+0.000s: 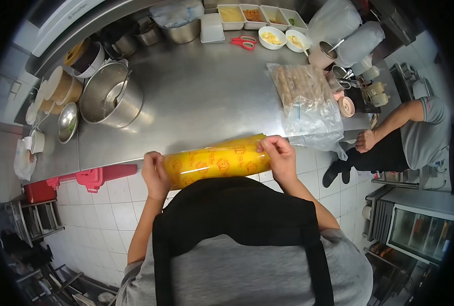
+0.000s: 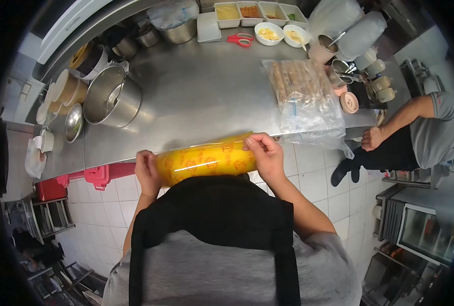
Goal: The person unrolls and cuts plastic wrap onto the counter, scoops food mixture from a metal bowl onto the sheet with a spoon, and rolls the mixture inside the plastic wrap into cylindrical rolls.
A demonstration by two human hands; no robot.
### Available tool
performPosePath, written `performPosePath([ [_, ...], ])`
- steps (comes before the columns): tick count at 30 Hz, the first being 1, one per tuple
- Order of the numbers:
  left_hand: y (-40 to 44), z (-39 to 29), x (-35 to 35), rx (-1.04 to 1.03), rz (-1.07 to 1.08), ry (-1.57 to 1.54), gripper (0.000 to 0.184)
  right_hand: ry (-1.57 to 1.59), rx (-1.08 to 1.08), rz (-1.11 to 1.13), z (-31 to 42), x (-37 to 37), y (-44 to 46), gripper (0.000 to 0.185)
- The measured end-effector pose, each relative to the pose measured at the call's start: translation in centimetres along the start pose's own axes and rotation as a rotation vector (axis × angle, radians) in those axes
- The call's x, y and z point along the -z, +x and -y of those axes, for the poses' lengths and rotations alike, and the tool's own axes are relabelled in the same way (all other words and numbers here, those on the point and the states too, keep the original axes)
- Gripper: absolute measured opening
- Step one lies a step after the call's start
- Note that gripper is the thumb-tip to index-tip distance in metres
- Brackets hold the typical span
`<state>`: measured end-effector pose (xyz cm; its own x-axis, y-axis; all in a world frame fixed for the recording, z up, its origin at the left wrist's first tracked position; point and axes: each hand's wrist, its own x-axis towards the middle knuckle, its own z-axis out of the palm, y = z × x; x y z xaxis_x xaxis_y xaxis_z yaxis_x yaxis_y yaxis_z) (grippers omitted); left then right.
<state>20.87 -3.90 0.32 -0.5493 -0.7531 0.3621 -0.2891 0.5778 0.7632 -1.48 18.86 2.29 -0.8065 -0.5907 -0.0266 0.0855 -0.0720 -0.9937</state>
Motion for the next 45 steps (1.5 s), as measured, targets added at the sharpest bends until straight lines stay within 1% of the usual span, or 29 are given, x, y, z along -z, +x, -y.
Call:
performPosePath([
  [1,0.3,0.3,-0.3,-0.002,-0.03,-0.029,0.001,-0.005,0.02,0.002,0.0,0.0,0.0,0.01],
  [2,0.5,0.5,-0.5,0.003,-0.039,-0.062,0.002,0.002,-0.01,-0.001,0.1,0.1,0.0,0.011],
  [5,2.2,0.8,-1.3,-0.071,-0.047,-0.038,0.002,0.02,-0.009,-0.089,-0.4,0.3,0.5,0.011],
  [6,3.5,0.2,-1.4,-0.077,-0.014,0.0,0.003,0.056,-0.069,-0.133,-0.1,0.1,1.0,0.011],
  [9,8.5,-0.2,-2.0,-0.075,0.109,0.067,0.005,0.183,-0.213,-0.096,0.9,0.4,4.0,0.01],
  [10,9.3,-0.2,-2.0,-0.072,0.162,0.082,0.006,0.172,-0.216,-0.041,0.9,0.8,4.9,0.011],
  [13,9.4,-0.5,-1.0,0.034,0.261,-0.078,0.006,-0.145,-0.122,0.028,1.5,1.4,4.8,0.011],
  [14,9.3,-0.5,-0.7,-0.016,0.232,-0.075,0.006,-0.184,-0.095,0.018,2.0,1.4,4.3,0.011],
  [16,8.4,-0.5,-0.5,-0.104,0.181,-0.07,0.006,-0.155,-0.072,-0.004,1.9,1.6,4.6,0.011],
  [17,8.3,-0.5,-0.4,-0.084,0.171,-0.073,0.006,-0.139,-0.061,-0.02,1.8,1.5,4.6,0.012],
  [18,8.6,-0.7,-0.5,-0.067,0.162,-0.078,0.006,-0.114,-0.109,-0.056,2.1,1.1,4.8,0.012],
  [21,8.5,-0.9,-0.3,-0.028,0.153,-0.103,0.006,-0.273,-0.135,-0.049,3.2,1.1,4.7,0.013],
  [22,8.4,-1.1,-0.2,-0.018,0.153,-0.111,0.006,-0.312,0.022,0.029,2.7,2.0,4.9,0.013],
  [25,8.4,-3.2,0.4,-0.208,0.044,-0.099,0.005,-0.32,0.115,-0.038,5.0,2.7,4.9,0.014],
  [26,8.6,-3.5,0.4,-0.189,0.012,-0.123,0.005,-0.345,0.067,-0.069,6.6,2.5,5.0,0.015],
  [29,9.2,-3.1,-0.4,-0.132,-0.091,-0.197,0.005,-0.213,0.219,-0.078,6.4,2.1,7.0,0.016],
  [31,9.1,-1.8,-1.6,-0.096,-0.166,-0.246,0.005,-0.148,0.237,-0.068,5.9,1.3,8.5,0.016],
  [33,10.0,-1.9,-1.3,-0.276,-0.216,-0.166,0.006,-0.127,0.275,-0.063,6.3,0.7,9.5,0.017],
  [37,13.4,-5.3,1.2,-0.674,-0.383,0.044,0.01,-0.055,0.528,-0.19,9.6,-1.7,10.5,0.015],
  [38,14.1,-6.1,1.9,-0.729,-0.409,0.051,0.011,-0.115,0.596,-0.204,10.6,-1.7,10.3,0.014],
  [43,15.0,-8.1,4.8,-0.925,-0.465,0.013,0.014,-0.125,0.757,-0.22,13.9,-1.2,9.1,0.013],
  [45,15.7,-9.2,4.9,-0.849,-0.46,0.132,0.013,-0.128,0.767,-0.23,14.7,-1.1,10.2,0.013],
])
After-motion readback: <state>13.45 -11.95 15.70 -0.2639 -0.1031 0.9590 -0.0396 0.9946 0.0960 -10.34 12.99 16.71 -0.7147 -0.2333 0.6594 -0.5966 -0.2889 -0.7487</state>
